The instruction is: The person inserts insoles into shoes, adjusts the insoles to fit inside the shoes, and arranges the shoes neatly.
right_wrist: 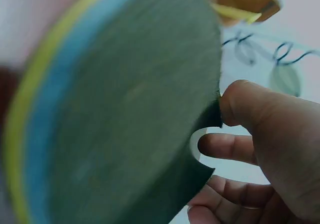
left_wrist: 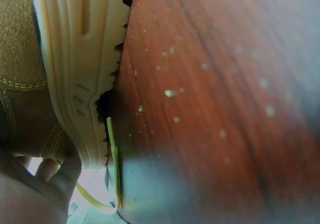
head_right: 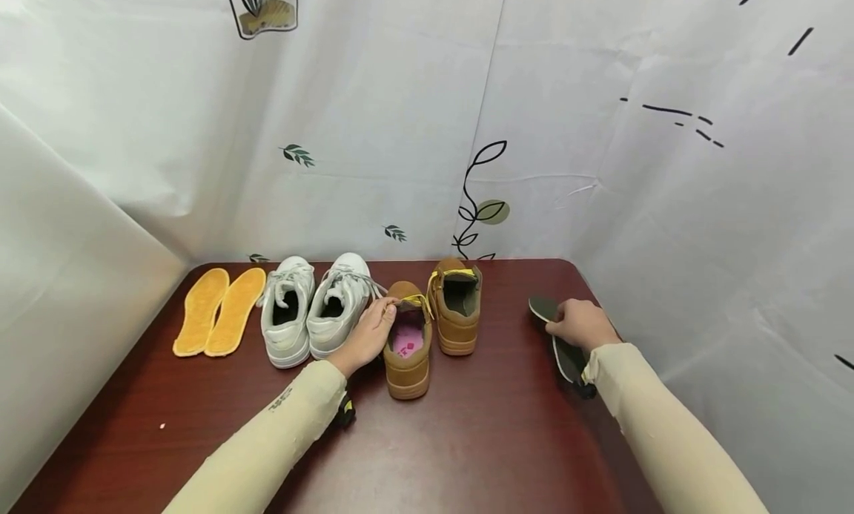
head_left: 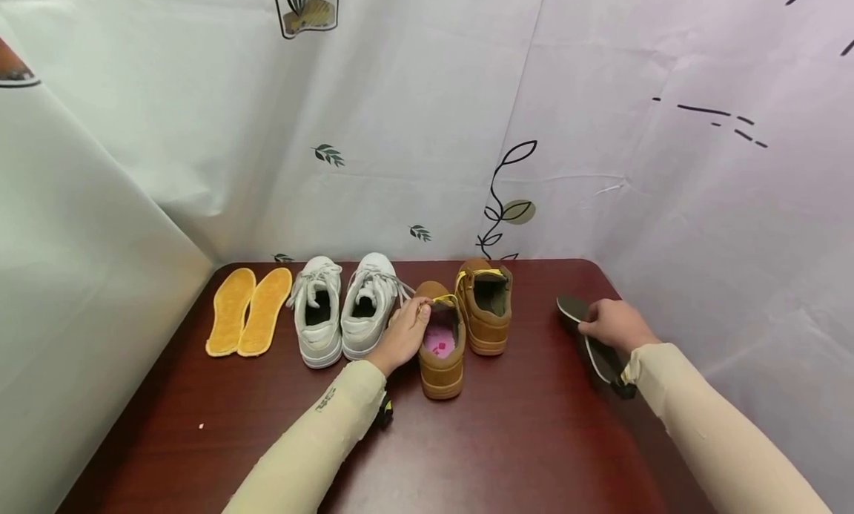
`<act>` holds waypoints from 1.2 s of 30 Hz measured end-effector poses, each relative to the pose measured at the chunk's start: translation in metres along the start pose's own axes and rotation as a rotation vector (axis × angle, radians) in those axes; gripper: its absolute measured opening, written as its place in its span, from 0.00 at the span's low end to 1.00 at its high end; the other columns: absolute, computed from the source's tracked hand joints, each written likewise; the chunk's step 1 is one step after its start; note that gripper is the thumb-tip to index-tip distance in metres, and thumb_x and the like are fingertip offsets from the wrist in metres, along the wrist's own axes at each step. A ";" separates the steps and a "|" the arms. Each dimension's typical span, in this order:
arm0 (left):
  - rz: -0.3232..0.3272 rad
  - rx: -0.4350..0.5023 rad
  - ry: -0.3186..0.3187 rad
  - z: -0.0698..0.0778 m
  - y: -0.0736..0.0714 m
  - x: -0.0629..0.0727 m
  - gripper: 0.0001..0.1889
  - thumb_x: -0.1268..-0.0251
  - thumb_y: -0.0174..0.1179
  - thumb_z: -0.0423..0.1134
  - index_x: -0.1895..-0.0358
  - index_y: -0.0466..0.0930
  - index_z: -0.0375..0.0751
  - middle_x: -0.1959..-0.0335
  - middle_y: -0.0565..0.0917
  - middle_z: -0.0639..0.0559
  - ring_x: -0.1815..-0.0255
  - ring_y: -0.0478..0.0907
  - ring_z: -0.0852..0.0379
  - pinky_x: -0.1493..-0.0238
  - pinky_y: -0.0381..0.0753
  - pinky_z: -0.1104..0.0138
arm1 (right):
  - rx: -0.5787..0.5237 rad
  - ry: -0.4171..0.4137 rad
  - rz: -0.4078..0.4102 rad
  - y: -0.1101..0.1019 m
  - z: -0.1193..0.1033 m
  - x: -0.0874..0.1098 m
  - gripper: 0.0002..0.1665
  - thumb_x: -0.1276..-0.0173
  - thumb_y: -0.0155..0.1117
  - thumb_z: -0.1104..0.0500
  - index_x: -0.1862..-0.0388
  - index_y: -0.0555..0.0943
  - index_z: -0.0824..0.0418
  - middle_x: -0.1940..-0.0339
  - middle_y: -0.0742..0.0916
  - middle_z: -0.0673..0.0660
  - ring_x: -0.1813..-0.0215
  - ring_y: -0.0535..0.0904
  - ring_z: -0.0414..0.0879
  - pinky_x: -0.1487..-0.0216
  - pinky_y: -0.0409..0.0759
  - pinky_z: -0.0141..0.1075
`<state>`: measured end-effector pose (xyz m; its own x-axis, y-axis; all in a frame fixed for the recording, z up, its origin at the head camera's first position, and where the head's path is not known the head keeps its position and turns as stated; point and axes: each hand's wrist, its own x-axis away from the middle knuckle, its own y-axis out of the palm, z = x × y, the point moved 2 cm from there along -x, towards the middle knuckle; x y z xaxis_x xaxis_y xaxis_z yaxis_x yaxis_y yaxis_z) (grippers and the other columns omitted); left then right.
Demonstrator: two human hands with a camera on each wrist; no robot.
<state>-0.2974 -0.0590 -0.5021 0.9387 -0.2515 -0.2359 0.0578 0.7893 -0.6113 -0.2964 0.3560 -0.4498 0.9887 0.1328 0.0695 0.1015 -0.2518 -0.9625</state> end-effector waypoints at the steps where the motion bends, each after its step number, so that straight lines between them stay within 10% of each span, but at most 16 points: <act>1: 0.001 -0.004 0.001 0.000 0.000 0.000 0.26 0.17 0.33 0.55 0.35 0.72 0.44 0.36 0.75 0.44 0.33 0.69 0.40 0.33 0.66 0.45 | -0.002 -0.004 0.017 -0.004 -0.006 0.001 0.14 0.36 0.65 0.50 0.68 0.85 0.60 0.72 0.86 0.54 0.74 0.77 0.47 0.72 0.74 0.40; 16: -0.095 0.038 -0.044 0.001 -0.005 0.001 0.26 0.16 0.31 0.54 0.32 0.69 0.44 0.31 0.70 0.43 0.31 0.64 0.41 0.31 0.61 0.45 | -0.108 -0.072 0.045 -0.037 -0.086 0.019 0.11 0.34 0.64 0.52 0.70 0.88 0.56 0.78 0.86 0.48 0.79 0.79 0.43 0.76 0.76 0.38; 36: -0.116 0.031 -0.052 0.002 -0.007 -0.001 0.26 0.16 0.31 0.54 0.31 0.69 0.45 0.29 0.68 0.43 0.30 0.62 0.40 0.29 0.58 0.44 | -0.224 -0.258 -0.060 -0.028 -0.173 0.039 0.11 0.43 0.64 0.60 0.82 0.84 0.47 0.84 0.81 0.43 0.79 0.72 0.40 0.74 0.72 0.35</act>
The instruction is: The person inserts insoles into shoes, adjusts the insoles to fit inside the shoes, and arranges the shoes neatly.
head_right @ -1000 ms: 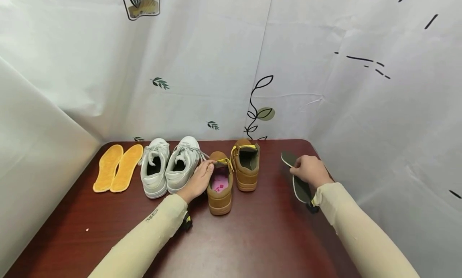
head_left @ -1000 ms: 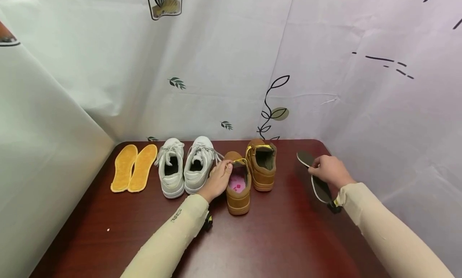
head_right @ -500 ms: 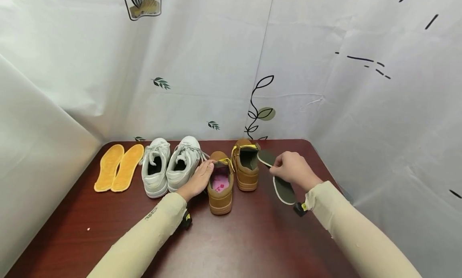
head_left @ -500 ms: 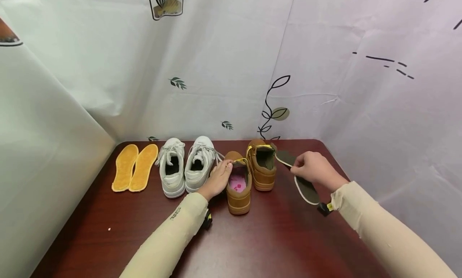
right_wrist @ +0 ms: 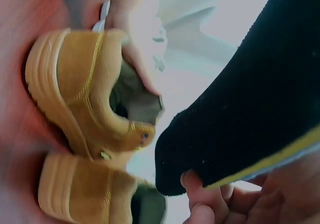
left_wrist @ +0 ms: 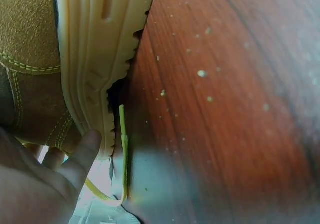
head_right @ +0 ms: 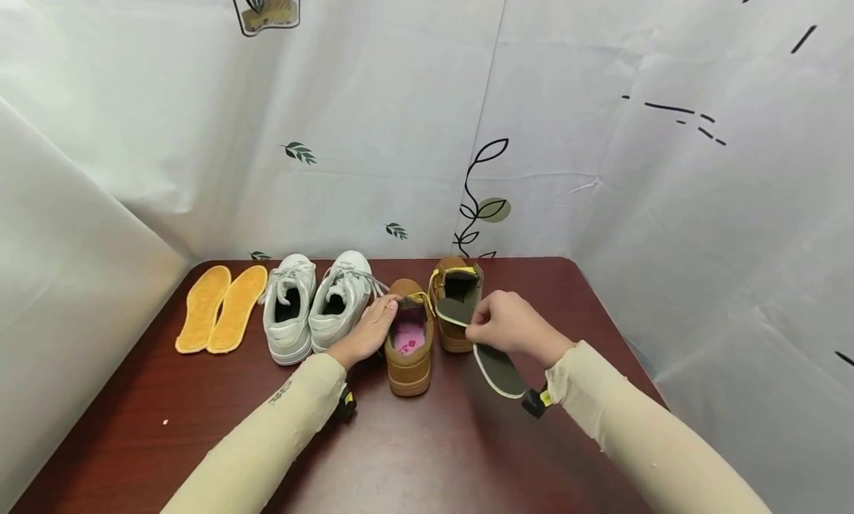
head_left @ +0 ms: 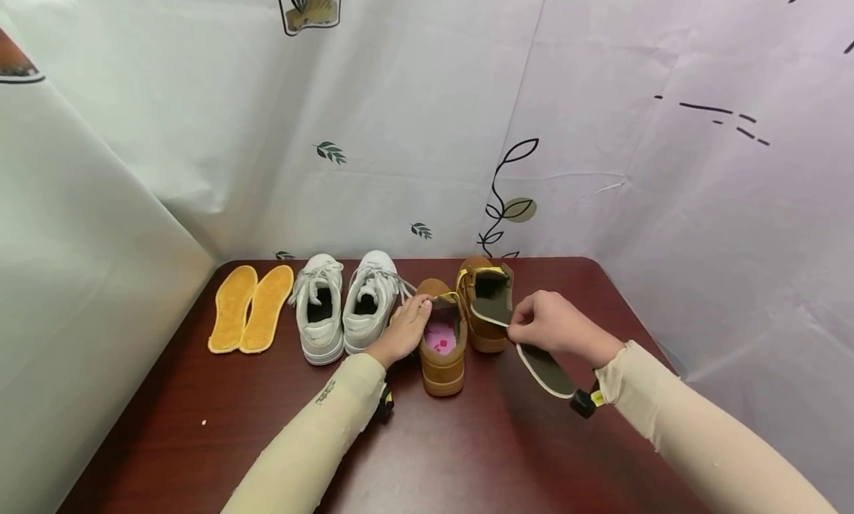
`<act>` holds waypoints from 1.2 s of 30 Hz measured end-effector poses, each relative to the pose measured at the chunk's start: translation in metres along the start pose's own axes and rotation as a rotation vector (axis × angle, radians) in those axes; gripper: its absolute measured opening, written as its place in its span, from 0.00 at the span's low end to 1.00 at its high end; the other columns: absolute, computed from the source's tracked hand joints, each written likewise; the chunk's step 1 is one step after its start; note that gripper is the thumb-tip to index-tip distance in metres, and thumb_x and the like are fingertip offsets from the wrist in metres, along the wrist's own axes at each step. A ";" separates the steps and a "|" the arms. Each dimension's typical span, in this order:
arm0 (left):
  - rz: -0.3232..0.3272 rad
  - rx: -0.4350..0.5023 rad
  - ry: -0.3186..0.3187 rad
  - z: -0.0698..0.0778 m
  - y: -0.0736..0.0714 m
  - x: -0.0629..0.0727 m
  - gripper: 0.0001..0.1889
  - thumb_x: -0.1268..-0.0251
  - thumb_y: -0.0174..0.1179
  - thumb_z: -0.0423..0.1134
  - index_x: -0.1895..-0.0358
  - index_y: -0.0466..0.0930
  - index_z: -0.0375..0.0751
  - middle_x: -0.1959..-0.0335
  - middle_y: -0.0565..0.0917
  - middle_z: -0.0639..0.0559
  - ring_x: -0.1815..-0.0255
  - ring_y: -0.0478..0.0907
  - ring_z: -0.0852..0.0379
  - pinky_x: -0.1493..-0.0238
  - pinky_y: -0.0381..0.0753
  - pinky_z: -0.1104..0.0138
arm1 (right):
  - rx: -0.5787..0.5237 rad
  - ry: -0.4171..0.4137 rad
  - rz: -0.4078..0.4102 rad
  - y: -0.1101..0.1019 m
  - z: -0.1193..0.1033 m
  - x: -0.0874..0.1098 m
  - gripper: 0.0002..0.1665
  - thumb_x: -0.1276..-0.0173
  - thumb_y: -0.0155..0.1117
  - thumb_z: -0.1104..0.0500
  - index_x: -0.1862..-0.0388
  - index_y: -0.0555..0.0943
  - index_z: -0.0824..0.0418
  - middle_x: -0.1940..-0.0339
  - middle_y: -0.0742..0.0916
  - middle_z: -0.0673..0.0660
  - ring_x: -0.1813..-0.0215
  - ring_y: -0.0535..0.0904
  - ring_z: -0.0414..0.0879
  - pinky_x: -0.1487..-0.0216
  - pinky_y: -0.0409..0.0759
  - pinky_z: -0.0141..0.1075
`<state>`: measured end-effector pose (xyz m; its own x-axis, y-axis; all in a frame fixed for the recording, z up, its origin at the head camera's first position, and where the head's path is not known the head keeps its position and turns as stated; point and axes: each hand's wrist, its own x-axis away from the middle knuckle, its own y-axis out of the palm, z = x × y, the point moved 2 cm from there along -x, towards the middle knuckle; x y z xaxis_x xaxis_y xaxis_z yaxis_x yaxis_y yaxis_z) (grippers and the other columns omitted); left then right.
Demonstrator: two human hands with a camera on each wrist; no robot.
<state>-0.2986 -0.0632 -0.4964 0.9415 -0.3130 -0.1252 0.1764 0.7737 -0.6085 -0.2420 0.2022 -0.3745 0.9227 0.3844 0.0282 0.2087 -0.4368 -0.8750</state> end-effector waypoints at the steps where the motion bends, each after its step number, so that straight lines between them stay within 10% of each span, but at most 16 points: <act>1: 0.000 -0.001 0.002 0.000 0.000 0.000 0.26 0.16 0.31 0.54 0.31 0.69 0.45 0.30 0.68 0.42 0.30 0.62 0.39 0.30 0.58 0.44 | -0.004 -0.021 -0.007 0.002 -0.002 0.000 0.11 0.44 0.63 0.60 0.82 0.83 0.47 0.84 0.80 0.43 0.79 0.71 0.40 0.73 0.71 0.35; 22: -0.086 0.018 -0.051 0.005 -0.006 -0.001 0.26 0.16 0.31 0.52 0.28 0.65 0.43 0.27 0.66 0.42 0.26 0.58 0.39 0.26 0.55 0.44 | -0.047 -0.147 -0.113 0.045 -0.041 -0.020 0.13 0.43 0.64 0.59 0.85 0.82 0.45 0.85 0.79 0.41 0.81 0.71 0.36 0.75 0.71 0.32; 36: -0.109 0.012 -0.064 0.006 -0.008 -0.001 0.27 0.16 0.31 0.53 0.28 0.65 0.43 0.27 0.65 0.42 0.25 0.57 0.39 0.26 0.55 0.44 | -0.034 -0.022 -0.222 0.051 -0.045 -0.052 0.17 0.39 0.68 0.54 0.88 0.81 0.52 0.90 0.75 0.44 0.84 0.69 0.39 0.79 0.68 0.32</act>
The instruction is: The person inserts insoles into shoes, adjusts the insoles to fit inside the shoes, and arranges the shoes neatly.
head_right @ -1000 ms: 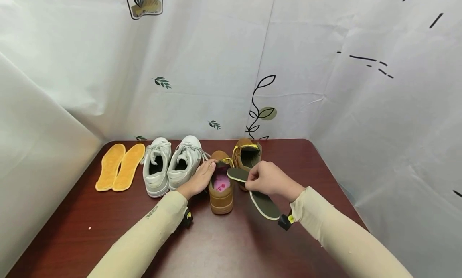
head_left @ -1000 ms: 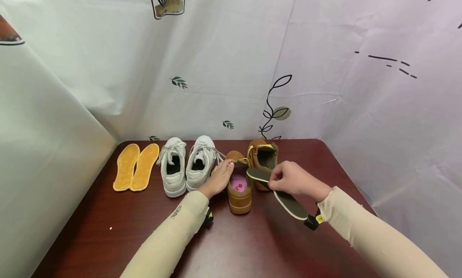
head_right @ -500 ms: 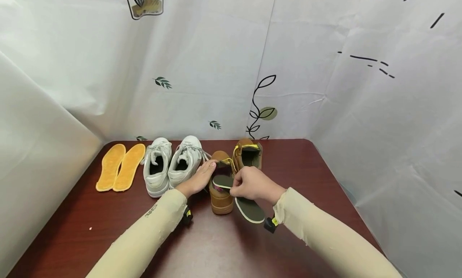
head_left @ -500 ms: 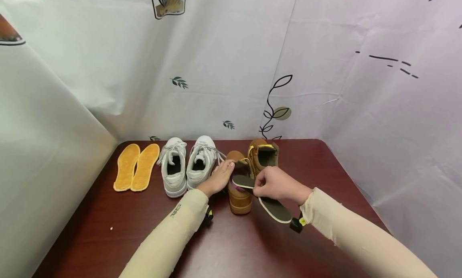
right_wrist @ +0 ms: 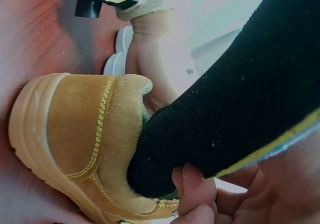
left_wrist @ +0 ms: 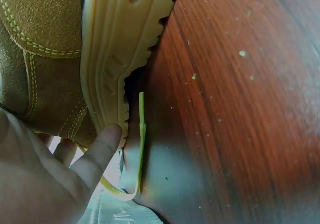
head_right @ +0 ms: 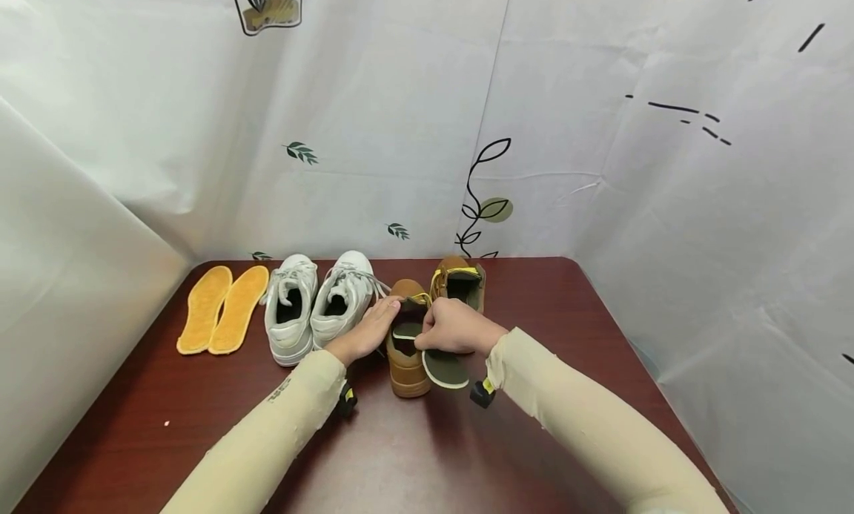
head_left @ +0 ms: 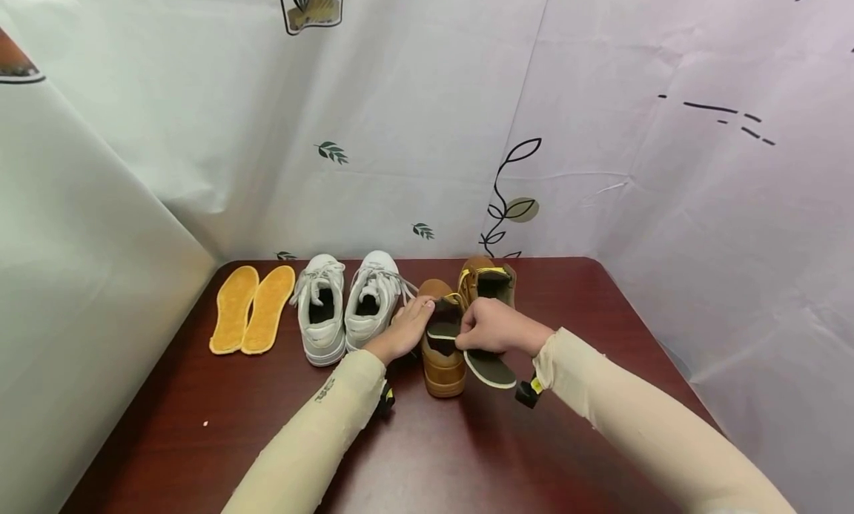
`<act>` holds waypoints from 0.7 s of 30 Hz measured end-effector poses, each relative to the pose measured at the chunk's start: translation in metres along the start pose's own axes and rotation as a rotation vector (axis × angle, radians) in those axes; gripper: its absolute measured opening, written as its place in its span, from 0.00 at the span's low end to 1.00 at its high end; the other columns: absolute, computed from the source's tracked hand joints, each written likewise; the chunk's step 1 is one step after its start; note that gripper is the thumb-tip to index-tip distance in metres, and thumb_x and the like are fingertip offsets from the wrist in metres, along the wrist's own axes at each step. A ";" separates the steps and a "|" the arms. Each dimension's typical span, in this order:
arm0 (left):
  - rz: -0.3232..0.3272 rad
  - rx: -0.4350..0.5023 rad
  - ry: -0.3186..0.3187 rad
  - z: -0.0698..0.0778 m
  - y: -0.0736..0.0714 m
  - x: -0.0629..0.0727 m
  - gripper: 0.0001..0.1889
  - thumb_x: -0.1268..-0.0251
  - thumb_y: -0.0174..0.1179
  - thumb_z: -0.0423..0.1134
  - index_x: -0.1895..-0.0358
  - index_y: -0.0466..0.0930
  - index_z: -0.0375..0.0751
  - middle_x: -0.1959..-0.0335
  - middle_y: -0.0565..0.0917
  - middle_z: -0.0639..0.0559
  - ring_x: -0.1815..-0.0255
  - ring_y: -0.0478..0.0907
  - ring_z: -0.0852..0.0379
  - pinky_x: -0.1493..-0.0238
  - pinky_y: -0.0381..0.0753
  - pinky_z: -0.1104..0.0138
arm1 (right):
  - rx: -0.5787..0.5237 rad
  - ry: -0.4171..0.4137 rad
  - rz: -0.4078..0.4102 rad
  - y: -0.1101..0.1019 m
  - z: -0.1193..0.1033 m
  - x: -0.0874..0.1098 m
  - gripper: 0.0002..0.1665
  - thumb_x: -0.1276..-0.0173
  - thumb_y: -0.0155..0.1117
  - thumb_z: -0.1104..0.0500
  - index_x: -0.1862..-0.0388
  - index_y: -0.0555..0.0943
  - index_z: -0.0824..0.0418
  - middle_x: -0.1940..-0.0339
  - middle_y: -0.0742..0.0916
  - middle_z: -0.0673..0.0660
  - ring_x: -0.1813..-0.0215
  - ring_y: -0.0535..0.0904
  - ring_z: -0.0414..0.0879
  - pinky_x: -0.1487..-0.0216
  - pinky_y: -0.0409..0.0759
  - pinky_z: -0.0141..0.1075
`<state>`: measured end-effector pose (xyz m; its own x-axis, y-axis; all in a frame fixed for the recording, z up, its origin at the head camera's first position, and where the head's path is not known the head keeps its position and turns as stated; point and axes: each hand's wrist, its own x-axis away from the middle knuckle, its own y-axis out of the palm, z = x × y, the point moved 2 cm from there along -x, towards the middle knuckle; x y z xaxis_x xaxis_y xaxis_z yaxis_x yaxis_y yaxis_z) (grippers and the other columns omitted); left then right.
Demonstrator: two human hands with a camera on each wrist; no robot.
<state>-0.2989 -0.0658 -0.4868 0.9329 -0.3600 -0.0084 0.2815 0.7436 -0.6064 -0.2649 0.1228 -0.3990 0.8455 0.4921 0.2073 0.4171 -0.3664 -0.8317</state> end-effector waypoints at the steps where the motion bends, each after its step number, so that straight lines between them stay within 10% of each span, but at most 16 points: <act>1: 0.004 -0.001 0.001 0.000 0.000 0.000 0.27 0.16 0.31 0.53 0.28 0.65 0.44 0.27 0.66 0.43 0.26 0.57 0.39 0.26 0.55 0.45 | 0.001 0.013 -0.004 0.000 -0.001 -0.002 0.18 0.38 0.68 0.54 0.88 0.81 0.53 0.89 0.75 0.44 0.84 0.69 0.39 0.79 0.68 0.32; 21: 0.021 -0.019 0.034 -0.003 0.003 0.000 0.26 0.16 0.31 0.52 0.29 0.65 0.42 0.28 0.66 0.42 0.28 0.59 0.38 0.28 0.57 0.44 | 0.273 0.077 0.105 0.023 -0.014 -0.032 0.21 0.40 0.68 0.43 0.85 0.79 0.54 0.87 0.79 0.47 0.80 0.76 0.44 0.75 0.76 0.37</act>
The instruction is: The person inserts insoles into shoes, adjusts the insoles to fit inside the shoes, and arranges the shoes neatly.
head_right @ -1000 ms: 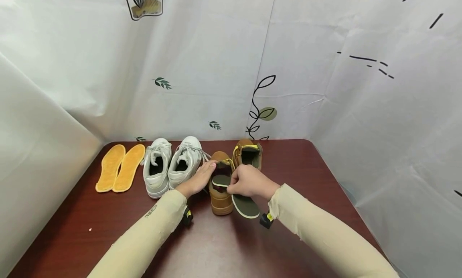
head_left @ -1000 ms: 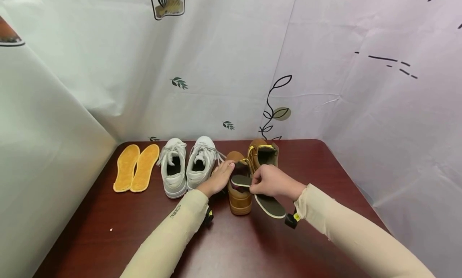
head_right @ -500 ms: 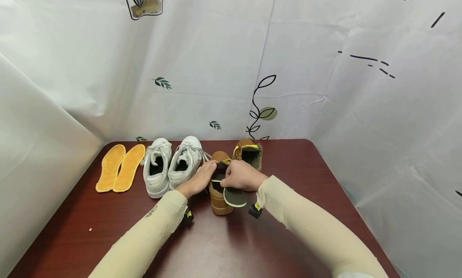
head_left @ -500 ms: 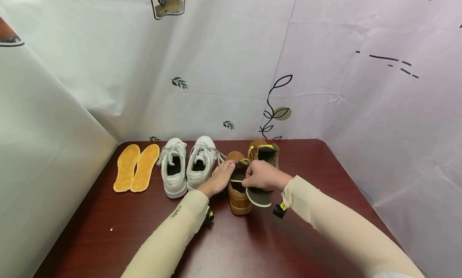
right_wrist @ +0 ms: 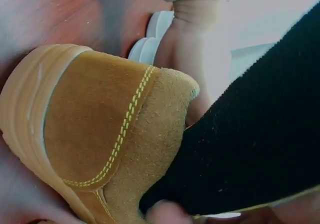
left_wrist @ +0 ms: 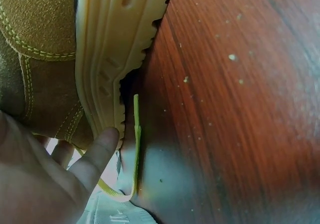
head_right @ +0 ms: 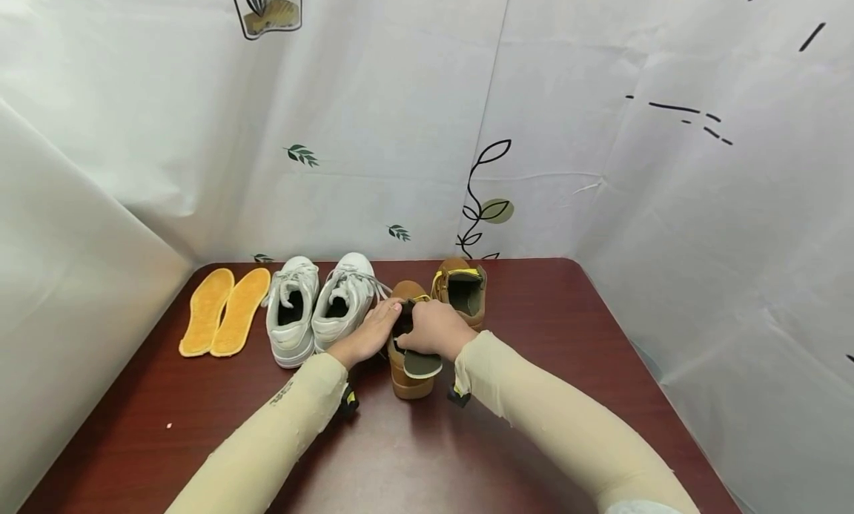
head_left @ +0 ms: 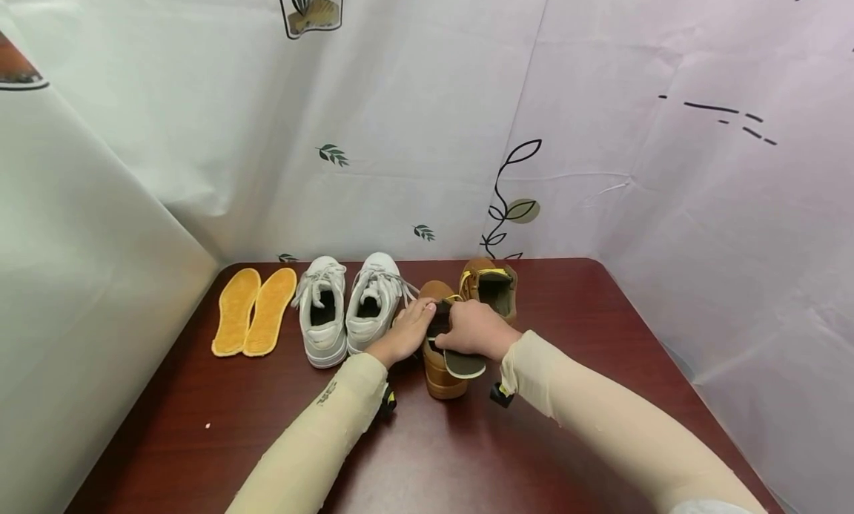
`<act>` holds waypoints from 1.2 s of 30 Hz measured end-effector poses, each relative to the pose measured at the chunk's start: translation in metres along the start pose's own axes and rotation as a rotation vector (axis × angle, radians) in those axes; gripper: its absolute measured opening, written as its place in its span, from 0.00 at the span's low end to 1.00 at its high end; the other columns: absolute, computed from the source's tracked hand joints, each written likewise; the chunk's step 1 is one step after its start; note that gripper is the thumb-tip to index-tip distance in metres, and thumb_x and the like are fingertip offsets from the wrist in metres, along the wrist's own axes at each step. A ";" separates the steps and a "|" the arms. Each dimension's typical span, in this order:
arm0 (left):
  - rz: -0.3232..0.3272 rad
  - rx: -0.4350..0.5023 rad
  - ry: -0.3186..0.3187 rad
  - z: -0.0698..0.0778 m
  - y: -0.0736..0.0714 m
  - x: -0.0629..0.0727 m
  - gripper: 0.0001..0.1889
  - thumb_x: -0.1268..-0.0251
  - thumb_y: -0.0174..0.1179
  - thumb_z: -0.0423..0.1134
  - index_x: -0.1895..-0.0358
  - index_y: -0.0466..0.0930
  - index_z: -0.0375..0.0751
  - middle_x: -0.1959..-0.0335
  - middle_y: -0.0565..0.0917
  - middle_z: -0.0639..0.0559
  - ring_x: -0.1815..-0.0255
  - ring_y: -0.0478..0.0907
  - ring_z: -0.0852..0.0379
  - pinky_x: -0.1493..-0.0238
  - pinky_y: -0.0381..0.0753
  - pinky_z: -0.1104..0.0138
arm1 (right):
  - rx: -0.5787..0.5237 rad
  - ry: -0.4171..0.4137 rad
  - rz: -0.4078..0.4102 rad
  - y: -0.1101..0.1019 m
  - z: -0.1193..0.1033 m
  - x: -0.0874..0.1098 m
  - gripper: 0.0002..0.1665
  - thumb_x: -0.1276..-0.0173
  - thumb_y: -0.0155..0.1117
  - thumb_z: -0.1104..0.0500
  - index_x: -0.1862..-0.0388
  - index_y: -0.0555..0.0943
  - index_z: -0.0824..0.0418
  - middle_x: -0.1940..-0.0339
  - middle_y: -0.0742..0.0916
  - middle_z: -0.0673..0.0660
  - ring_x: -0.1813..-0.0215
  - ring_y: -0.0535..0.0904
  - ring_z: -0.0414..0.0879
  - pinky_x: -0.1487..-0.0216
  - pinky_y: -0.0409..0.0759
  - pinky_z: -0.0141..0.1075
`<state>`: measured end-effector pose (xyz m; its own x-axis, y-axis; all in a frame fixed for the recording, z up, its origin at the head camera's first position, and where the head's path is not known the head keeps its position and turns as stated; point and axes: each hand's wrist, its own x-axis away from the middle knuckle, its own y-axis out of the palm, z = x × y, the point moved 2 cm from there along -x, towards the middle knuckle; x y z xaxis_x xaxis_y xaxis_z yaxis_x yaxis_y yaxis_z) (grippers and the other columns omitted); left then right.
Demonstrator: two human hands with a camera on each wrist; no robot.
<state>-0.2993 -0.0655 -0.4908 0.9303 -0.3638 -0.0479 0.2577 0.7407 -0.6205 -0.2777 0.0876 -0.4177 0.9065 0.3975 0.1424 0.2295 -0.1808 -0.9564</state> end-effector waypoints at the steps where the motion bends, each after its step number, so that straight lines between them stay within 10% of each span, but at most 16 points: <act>1: 0.004 -0.005 0.008 0.000 0.001 0.000 0.26 0.16 0.31 0.52 0.29 0.65 0.41 0.28 0.67 0.41 0.29 0.59 0.38 0.29 0.57 0.44 | 0.026 -0.009 0.005 0.000 -0.001 0.002 0.21 0.39 0.67 0.42 0.84 0.79 0.54 0.85 0.80 0.48 0.79 0.76 0.44 0.74 0.76 0.38; 13: -0.009 -0.015 -0.004 0.001 -0.001 0.001 0.28 0.16 0.30 0.54 0.26 0.63 0.42 0.26 0.65 0.43 0.26 0.57 0.39 0.27 0.55 0.45 | 0.255 0.031 -0.062 -0.009 -0.013 0.028 0.33 0.48 0.59 0.22 0.73 0.82 0.49 0.76 0.84 0.47 0.70 0.81 0.46 0.71 0.77 0.45; 36: -0.014 -0.007 -0.023 0.002 0.000 0.001 0.28 0.17 0.31 0.55 0.27 0.64 0.43 0.26 0.65 0.43 0.26 0.56 0.39 0.28 0.57 0.43 | 0.051 -0.010 -0.085 -0.009 -0.012 0.008 0.21 0.34 0.63 0.48 0.86 0.77 0.51 0.85 0.79 0.47 0.79 0.75 0.44 0.75 0.73 0.37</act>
<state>-0.2980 -0.0647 -0.4894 0.9324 -0.3608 -0.0218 0.2684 0.7315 -0.6268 -0.2682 0.0819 -0.4049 0.8809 0.4187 0.2208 0.2867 -0.1006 -0.9527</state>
